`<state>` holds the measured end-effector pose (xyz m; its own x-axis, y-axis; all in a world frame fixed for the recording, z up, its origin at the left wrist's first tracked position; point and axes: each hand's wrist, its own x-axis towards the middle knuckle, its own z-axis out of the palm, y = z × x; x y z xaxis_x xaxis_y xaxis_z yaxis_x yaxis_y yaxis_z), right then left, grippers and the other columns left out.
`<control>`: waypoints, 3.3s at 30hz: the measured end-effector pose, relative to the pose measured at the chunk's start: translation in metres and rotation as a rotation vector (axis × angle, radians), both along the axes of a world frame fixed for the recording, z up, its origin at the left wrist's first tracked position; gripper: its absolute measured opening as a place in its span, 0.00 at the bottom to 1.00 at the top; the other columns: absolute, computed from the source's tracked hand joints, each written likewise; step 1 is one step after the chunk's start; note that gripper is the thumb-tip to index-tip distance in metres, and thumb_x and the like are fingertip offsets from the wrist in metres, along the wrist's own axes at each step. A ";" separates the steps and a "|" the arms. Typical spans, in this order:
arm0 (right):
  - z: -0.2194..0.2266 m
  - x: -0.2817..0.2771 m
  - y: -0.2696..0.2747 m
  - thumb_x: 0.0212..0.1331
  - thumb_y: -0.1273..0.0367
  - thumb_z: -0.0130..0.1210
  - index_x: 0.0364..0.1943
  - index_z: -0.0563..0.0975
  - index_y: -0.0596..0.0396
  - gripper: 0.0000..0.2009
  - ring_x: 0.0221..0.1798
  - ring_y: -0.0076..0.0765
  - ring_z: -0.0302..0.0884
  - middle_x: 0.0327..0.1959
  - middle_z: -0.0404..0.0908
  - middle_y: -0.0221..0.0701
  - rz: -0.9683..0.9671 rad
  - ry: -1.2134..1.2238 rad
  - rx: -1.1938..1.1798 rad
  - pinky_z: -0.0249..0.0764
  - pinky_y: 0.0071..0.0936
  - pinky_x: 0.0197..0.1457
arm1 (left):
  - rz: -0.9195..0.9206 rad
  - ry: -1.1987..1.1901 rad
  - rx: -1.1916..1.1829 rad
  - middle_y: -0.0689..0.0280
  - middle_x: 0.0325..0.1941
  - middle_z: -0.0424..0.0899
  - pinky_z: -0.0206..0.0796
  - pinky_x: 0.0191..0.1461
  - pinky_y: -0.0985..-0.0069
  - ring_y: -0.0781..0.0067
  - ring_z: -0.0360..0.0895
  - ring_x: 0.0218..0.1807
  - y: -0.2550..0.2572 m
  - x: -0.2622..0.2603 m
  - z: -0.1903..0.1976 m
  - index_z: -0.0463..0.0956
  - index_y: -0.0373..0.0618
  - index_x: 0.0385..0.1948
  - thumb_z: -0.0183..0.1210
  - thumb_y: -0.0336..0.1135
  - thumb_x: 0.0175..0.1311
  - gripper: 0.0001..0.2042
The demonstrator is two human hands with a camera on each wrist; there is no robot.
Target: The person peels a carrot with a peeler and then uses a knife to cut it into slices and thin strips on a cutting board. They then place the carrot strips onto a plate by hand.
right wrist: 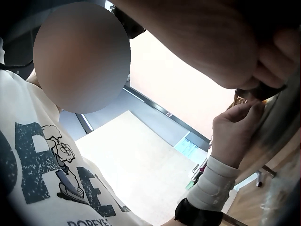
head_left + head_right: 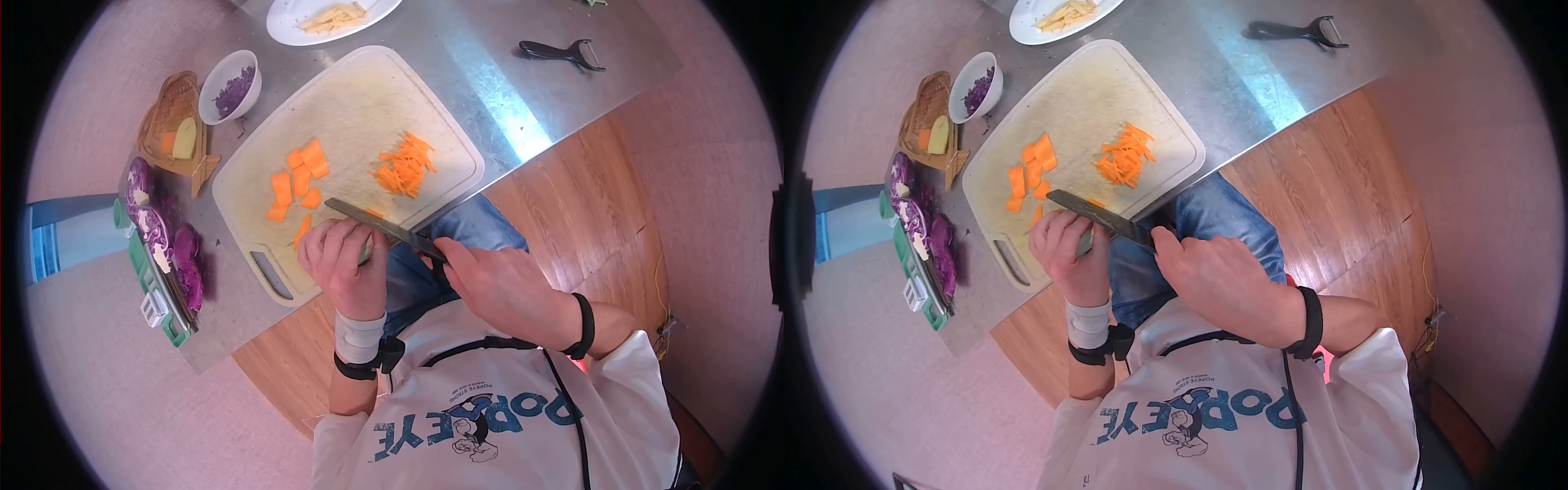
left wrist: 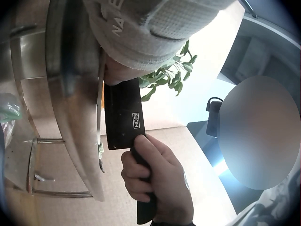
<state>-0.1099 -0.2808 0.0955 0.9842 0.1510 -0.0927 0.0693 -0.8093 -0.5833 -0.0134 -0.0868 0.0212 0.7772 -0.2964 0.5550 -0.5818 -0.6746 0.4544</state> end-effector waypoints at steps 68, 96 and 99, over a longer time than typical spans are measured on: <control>-0.004 0.028 0.001 0.72 0.68 0.54 0.37 0.73 0.63 0.10 0.27 0.60 0.83 0.20 0.80 0.48 -0.104 0.022 0.052 0.77 0.51 0.30 | -0.017 -0.019 -0.064 0.70 0.41 0.90 0.67 0.62 0.63 0.61 0.81 0.51 0.000 0.000 -0.001 0.88 0.47 0.35 0.76 0.23 0.51 0.11; -0.007 0.036 -0.026 0.73 0.64 0.56 0.35 0.79 0.61 0.13 0.32 0.61 0.85 0.24 0.83 0.49 -0.100 -0.082 -0.005 0.80 0.52 0.37 | 0.033 -0.023 -0.052 0.68 0.43 0.84 0.64 0.61 0.60 0.60 0.78 0.50 0.002 -0.004 0.007 0.86 0.50 0.37 0.74 0.28 0.55 0.10; -0.009 0.036 -0.032 0.73 0.64 0.56 0.48 0.82 0.59 0.12 0.35 0.62 0.84 0.29 0.85 0.48 -0.114 -0.063 0.031 0.78 0.54 0.40 | -0.034 -0.052 -0.033 0.70 0.44 0.84 0.64 0.62 0.60 0.62 0.78 0.50 -0.005 -0.002 0.008 0.86 0.51 0.37 0.74 0.29 0.56 0.09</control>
<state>-0.0736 -0.3124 0.0863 0.9989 0.0395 -0.0271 0.0150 -0.7954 -0.6059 -0.0150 -0.0923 0.0297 0.7368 -0.3031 0.6043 -0.6277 -0.6389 0.4448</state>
